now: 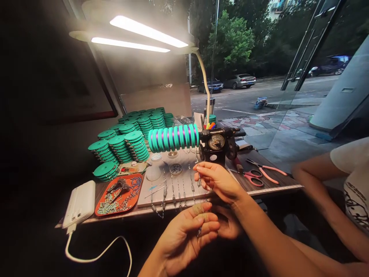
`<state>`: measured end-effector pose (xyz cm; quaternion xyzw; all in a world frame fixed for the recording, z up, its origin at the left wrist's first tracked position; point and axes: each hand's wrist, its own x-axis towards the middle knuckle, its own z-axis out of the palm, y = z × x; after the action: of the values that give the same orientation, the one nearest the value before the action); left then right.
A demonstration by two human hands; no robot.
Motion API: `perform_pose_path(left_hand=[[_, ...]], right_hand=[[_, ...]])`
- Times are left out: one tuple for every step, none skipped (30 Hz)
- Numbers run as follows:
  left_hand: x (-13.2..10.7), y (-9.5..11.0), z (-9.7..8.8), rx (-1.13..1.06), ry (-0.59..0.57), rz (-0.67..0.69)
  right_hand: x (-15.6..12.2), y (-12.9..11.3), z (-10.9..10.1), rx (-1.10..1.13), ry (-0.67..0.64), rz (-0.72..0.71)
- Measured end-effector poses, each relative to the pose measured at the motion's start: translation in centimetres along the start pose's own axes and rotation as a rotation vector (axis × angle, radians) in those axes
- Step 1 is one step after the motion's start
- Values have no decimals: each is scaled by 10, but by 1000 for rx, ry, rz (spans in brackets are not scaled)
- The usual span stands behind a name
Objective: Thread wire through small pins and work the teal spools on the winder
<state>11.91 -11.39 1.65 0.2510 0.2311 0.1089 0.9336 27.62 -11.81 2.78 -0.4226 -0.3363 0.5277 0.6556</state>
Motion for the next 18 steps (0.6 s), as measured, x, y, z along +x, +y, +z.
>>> perform_pose_path(left_hand=[[0, 0, -1, -10, -1, 0], [0, 0, -2, -18, -5, -1], [-1, 0, -3, -26, -14, -1], [-1, 0, -4, -35, -26, 0], [-1, 0, -5, -45, -39, -1], [-1, 0, -5, -59, -51, 0], [-2, 0, -6, -76, -61, 1], [-2, -1, -6, -94, -69, 2], [-2, -1, -6, -111, -72, 4], [-2, -1, -7, -126, -74, 5], [-2, -1, -7, -138, -78, 9], [-2, -1, -8, -146, -82, 12], [-2, -1, -8, -150, -87, 15], [-2, -1, -9, -153, -91, 17], [-2, -1, -10, -155, -94, 17], [-2, -1, -11, -157, -97, 17], [-2, -1, -11, -160, -97, 16], [-2, -2, -12, -161, -95, 14]], right_hand=[[0, 0, 1, 0, 1, 1], [1, 0, 1, -1, 2, 2], [1, 0, 2, -2, 3, 4], [1, 0, 2, -1, 4, 5], [1, 0, 2, 0, 5, 6], [1, 0, 3, 2, 6, 8], [1, 0, 3, 3, 6, 10], [1, -1, 3, 5, 7, 11], [1, -1, 4, 4, 7, 10], [1, -1, 4, 2, 6, 9], [1, -1, 4, -1, 7, 8], [1, -1, 5, -5, 7, 8], [1, 0, 5, -9, 6, 9], [1, 0, 6, -12, 5, 9], [1, 0, 6, -13, 3, 10], [1, 0, 6, -12, 2, 10], [2, 1, 6, -11, 1, 10], [2, 1, 7, -9, 0, 9]])
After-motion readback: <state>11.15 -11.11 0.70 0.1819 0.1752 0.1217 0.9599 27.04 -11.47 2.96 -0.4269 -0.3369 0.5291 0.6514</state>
